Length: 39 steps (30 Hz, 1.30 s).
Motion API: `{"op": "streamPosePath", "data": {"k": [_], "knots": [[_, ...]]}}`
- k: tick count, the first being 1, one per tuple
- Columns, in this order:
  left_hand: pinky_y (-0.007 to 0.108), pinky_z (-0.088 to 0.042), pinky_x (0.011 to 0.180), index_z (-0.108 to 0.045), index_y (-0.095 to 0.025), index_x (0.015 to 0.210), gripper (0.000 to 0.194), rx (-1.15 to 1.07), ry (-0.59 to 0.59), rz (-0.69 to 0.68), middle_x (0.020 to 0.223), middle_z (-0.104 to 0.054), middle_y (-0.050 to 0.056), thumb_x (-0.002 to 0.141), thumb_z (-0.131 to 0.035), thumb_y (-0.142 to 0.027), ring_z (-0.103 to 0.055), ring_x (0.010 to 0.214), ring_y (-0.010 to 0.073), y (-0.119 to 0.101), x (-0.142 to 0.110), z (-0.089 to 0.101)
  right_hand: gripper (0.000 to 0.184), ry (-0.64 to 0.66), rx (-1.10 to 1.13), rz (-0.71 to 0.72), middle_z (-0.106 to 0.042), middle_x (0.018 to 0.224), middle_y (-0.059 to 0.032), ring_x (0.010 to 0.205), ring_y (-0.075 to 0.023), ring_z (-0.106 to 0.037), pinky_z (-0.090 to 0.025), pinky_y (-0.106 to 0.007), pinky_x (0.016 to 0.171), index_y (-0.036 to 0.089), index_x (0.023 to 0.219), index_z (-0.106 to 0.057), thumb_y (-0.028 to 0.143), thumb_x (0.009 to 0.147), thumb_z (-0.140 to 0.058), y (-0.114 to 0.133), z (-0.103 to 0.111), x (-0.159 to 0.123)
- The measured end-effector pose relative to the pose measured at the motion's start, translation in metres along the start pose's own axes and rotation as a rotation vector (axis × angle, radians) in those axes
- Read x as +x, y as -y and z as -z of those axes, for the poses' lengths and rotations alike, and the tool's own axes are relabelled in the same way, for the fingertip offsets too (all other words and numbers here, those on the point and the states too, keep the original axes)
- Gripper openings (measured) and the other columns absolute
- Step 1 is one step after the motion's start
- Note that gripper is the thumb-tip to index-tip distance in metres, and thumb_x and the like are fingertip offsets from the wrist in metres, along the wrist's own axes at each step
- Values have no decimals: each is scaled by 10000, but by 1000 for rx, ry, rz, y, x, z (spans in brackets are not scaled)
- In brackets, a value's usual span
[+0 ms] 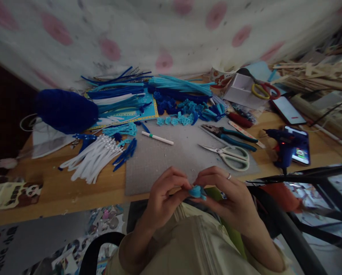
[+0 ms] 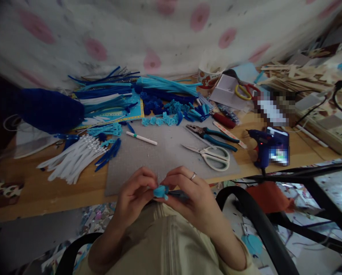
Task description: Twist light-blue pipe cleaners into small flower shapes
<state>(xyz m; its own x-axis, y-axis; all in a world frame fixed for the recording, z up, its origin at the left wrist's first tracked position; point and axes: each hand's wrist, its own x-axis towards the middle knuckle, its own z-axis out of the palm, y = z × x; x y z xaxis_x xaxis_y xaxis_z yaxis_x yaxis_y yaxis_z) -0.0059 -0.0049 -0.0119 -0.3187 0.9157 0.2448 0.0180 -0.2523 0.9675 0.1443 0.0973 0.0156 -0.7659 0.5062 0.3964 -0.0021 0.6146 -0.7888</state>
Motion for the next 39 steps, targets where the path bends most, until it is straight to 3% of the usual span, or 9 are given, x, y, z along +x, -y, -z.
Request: {"op": "streamPosePath", "data": {"k": [3,6,10,15,23,26,29,34,39], "knots": [[223,-455,719,-624,-219,877,18,-82,-38,-1,864,-548,1,886,-632,-233,-546,804,120,1,1,0,108,-39,-9,-23,-619,791,-4,701,-130,-614,-485,-224,610,207,847,-573,176,853,-677,-1,-4,0],[217,-473,712,-582,-220,910,45,-152,-59,47,868,-547,-2,899,-612,-252,-551,791,116,0,1,-2,121,-59,15,-28,-630,827,-9,737,-140,-630,-511,-237,656,222,946,-578,222,869,-672,-2,-6,-1],[242,-474,745,-590,-210,903,52,-121,-15,51,895,-570,16,903,-605,-260,-564,840,139,-3,1,-1,579,-49,3,-14,-606,1003,-65,836,-186,-632,-544,-289,726,233,1241,-512,464,762,-742,-1,-4,2],[266,-450,785,-629,-220,847,56,-53,46,-11,933,-544,26,892,-622,-251,-543,887,152,0,2,5,257,29,-71,81,-596,973,-70,855,-174,-616,-527,-262,706,206,1092,-606,322,871,-666,3,-3,6],[269,-473,754,-639,-210,811,137,-137,63,62,864,-577,24,856,-663,-337,-568,834,152,3,4,10,136,-69,18,115,-648,817,-39,739,-152,-637,-528,-245,638,194,939,-640,271,847,-703,2,-2,5],[238,-501,675,-628,-198,814,147,-169,11,156,802,-613,12,837,-685,-331,-596,740,131,-2,3,9,53,-88,143,-6,-678,763,-28,682,-146,-659,-542,-241,615,200,881,-659,244,863,-681,3,-7,3],[213,-525,630,-630,-203,881,126,-131,-109,198,797,-638,-2,821,-703,-286,-628,700,117,-6,-1,0,45,-156,395,-279,-696,684,-7,583,-137,-677,-556,-220,539,204,877,-652,248,873,-661,6,-18,0],[243,-546,718,-608,-235,1002,222,109,-355,-165,932,-641,9,822,-677,-126,-631,823,127,-5,-6,-15,132,-333,686,-460,-695,567,5,472,-126,-663,-567,-200,478,184,782,-648,292,824,-711,14,-30,3],[301,-541,729,-624,-230,934,204,516,-358,-446,902,-662,14,799,-697,-96,-622,835,157,-4,-6,-11,132,-384,693,-444,-714,570,-1,483,-137,-686,-592,-204,490,185,752,-675,291,788,-745,18,-28,8]]}}
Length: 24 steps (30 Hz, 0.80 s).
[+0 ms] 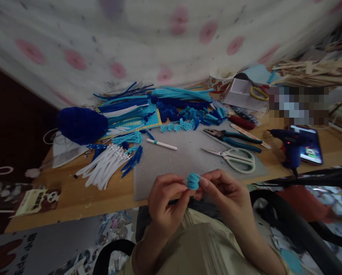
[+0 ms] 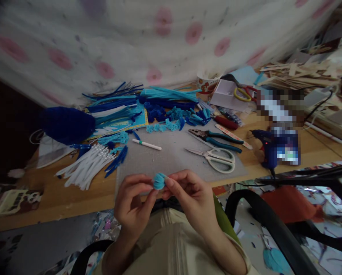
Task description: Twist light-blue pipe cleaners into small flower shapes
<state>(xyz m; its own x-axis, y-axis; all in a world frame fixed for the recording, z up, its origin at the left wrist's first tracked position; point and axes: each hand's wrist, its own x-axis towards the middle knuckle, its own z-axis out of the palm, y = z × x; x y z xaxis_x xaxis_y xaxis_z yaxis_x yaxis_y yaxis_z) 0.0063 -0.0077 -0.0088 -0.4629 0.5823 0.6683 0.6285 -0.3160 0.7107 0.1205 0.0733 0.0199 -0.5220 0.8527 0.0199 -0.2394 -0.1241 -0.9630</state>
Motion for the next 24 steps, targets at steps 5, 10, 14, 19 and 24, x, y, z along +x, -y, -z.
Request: {"op": "streamPosePath", "data": {"k": [5,10,14,19,24], "knots": [[307,-549,717,-655,-239,946,175,94,-6,5,944,-652,27,821,-683,-119,-631,852,164,-1,-2,-2,97,-128,-26,98,-724,572,8,469,-149,-690,-618,-226,494,203,738,-684,242,757,-771,-1,-4,-4],[315,-541,721,-643,-231,944,193,79,-101,30,904,-652,23,804,-703,-112,-621,851,171,-1,-4,-7,71,-154,18,102,-736,605,19,493,-144,-705,-629,-211,514,212,758,-702,198,757,-771,-6,-6,-8],[296,-537,730,-658,-227,914,183,93,-82,20,933,-651,24,810,-684,-78,-625,859,159,-1,-4,-9,88,-140,51,110,-753,657,23,505,-142,-712,-641,-226,542,223,789,-707,196,748,-779,-7,-7,-8],[320,-569,724,-625,-234,1064,292,0,-144,73,936,-662,39,816,-680,-88,-632,856,171,2,-6,-11,103,-165,-26,162,-756,710,-10,600,-175,-737,-644,-254,572,210,817,-691,185,753,-768,-12,-6,-12],[311,-579,762,-574,-253,1250,437,11,71,-17,1056,-708,73,854,-626,-76,-667,910,177,9,0,-1,144,-110,-245,327,-727,773,-26,664,-162,-707,-612,-263,597,216,883,-686,100,798,-691,-19,1,-15]]}}
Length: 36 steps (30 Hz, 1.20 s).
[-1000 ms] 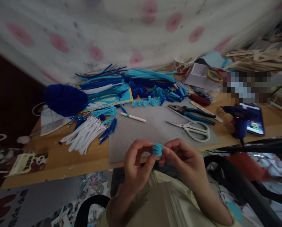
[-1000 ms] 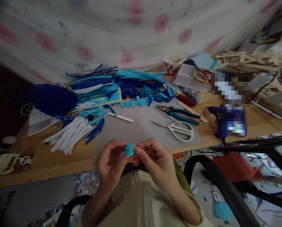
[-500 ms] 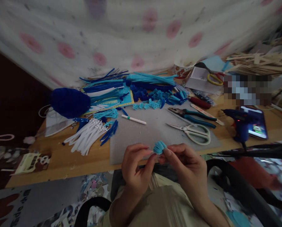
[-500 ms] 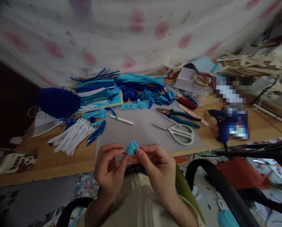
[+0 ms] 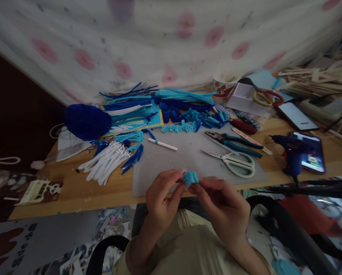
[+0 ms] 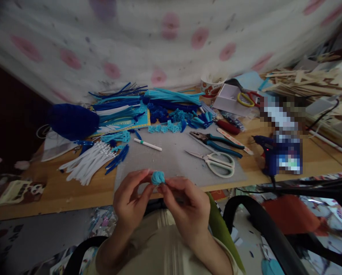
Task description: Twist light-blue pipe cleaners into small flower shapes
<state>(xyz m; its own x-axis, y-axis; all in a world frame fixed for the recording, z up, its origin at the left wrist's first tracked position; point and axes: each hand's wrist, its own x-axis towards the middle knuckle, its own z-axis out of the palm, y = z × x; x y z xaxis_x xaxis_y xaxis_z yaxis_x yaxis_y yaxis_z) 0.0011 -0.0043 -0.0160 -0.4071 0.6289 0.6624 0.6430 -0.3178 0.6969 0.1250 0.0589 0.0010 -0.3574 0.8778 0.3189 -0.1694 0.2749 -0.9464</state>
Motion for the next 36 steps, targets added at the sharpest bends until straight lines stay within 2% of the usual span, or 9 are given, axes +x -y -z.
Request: {"op": "streamPosePath", "data": {"k": [4,6,9,13,18,24,27,31,36], "knots": [[296,-564,800,-517,-244,1323,506,92,129,-101,1038,-715,76,861,-616,-63,-671,902,157,0,10,10,175,83,-172,170,-727,783,-34,676,-162,-689,-584,-263,598,222,871,-681,67,792,-673,3,5,4],[270,-556,801,-560,-250,1278,446,142,189,-153,1021,-703,60,873,-599,-67,-665,927,146,-1,13,13,193,128,-230,225,-730,776,-27,665,-151,-690,-574,-247,598,228,867,-683,50,798,-655,7,8,8],[251,-555,803,-613,-238,1182,342,130,234,-151,1021,-699,56,881,-590,-77,-669,939,140,-1,15,16,216,182,-257,256,-732,785,-21,677,-140,-692,-562,-227,602,231,875,-690,33,804,-642,11,11,11],[244,-564,784,-620,-201,1091,266,104,230,-158,952,-743,60,864,-606,-64,-699,895,150,-2,16,19,174,213,-218,170,-722,775,-15,662,-146,-683,-572,-231,598,228,885,-680,74,806,-671,8,14,6],[249,-571,750,-626,-209,1080,224,126,224,-177,941,-758,53,889,-588,-97,-711,855,145,-3,16,23,104,245,-141,12,-679,775,-10,636,-141,-664,-566,-231,569,216,932,-599,221,852,-666,5,17,1],[248,-559,789,-629,-202,1115,287,151,298,-205,1009,-752,64,860,-623,-70,-702,893,148,-5,12,26,129,435,-475,239,-521,632,23,534,-109,-491,-364,-235,501,206,783,-515,185,910,-526,9,20,18],[227,-548,768,-616,-201,1094,289,109,319,-183,980,-753,56,841,-645,-64,-702,854,135,-8,13,26,192,526,-423,207,-489,618,29,527,-106,-454,-341,-237,503,210,761,-471,161,946,-453,9,23,22],[195,-522,710,-599,-201,993,236,21,313,-146,875,-720,29,810,-681,-77,-671,771,111,-10,17,23,183,561,-281,104,-494,642,32,538,-102,-464,-361,-229,516,211,792,-463,178,969,-430,5,28,20],[209,-487,677,-579,-204,908,117,-35,523,-21,803,-649,14,836,-643,-137,-617,734,122,-11,25,22,188,573,-226,101,-490,648,30,554,-110,-455,-362,-238,529,213,777,-467,175,959,-433,3,30,21]]}}
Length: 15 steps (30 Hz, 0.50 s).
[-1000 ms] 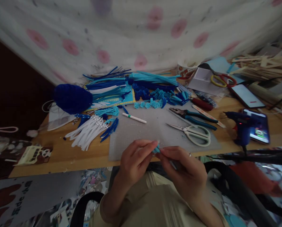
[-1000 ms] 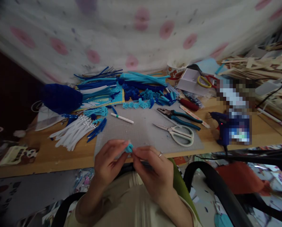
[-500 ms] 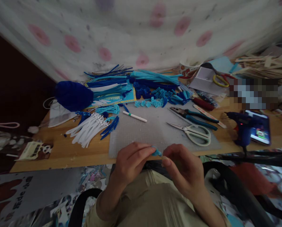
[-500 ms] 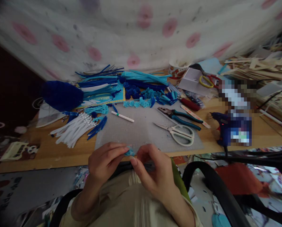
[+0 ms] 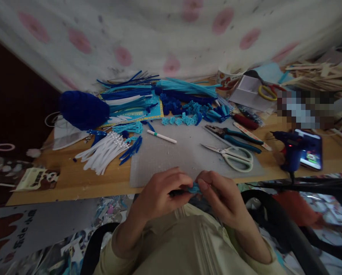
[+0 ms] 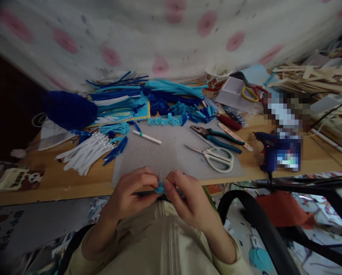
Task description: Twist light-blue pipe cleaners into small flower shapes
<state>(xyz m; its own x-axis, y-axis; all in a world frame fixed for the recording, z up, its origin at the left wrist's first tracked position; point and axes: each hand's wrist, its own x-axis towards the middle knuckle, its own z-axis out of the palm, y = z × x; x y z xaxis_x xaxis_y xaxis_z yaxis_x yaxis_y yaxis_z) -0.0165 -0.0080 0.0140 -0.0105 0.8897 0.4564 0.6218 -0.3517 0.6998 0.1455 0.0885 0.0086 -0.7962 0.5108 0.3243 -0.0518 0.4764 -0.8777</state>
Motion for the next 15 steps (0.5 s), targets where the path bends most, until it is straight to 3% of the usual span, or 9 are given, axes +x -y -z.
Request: {"op": "streamPosePath", "data": {"k": [4,9,15], "knots": [[203,-452,632,-562,-206,866,82,-66,133,57,735,-603,-13,846,-599,-136,-581,667,112,0,1,1,197,-35,38,-5,-521,620,28,527,-106,-480,-371,-229,508,204,757,-513,178,945,-462,-1,3,-1],[192,-439,620,-562,-202,835,75,-103,134,77,710,-583,-26,835,-585,-130,-567,646,98,0,2,2,242,-164,125,-45,-550,563,42,480,-93,-512,-393,-211,499,202,724,-521,203,960,-471,-6,5,-4],[197,-445,618,-581,-197,856,103,21,92,97,708,-591,-15,843,-566,-95,-569,654,107,0,1,-1,272,-12,-86,-60,-496,561,35,495,-98,-458,-329,-221,477,196,691,-486,309,938,-501,-4,8,2]]}}
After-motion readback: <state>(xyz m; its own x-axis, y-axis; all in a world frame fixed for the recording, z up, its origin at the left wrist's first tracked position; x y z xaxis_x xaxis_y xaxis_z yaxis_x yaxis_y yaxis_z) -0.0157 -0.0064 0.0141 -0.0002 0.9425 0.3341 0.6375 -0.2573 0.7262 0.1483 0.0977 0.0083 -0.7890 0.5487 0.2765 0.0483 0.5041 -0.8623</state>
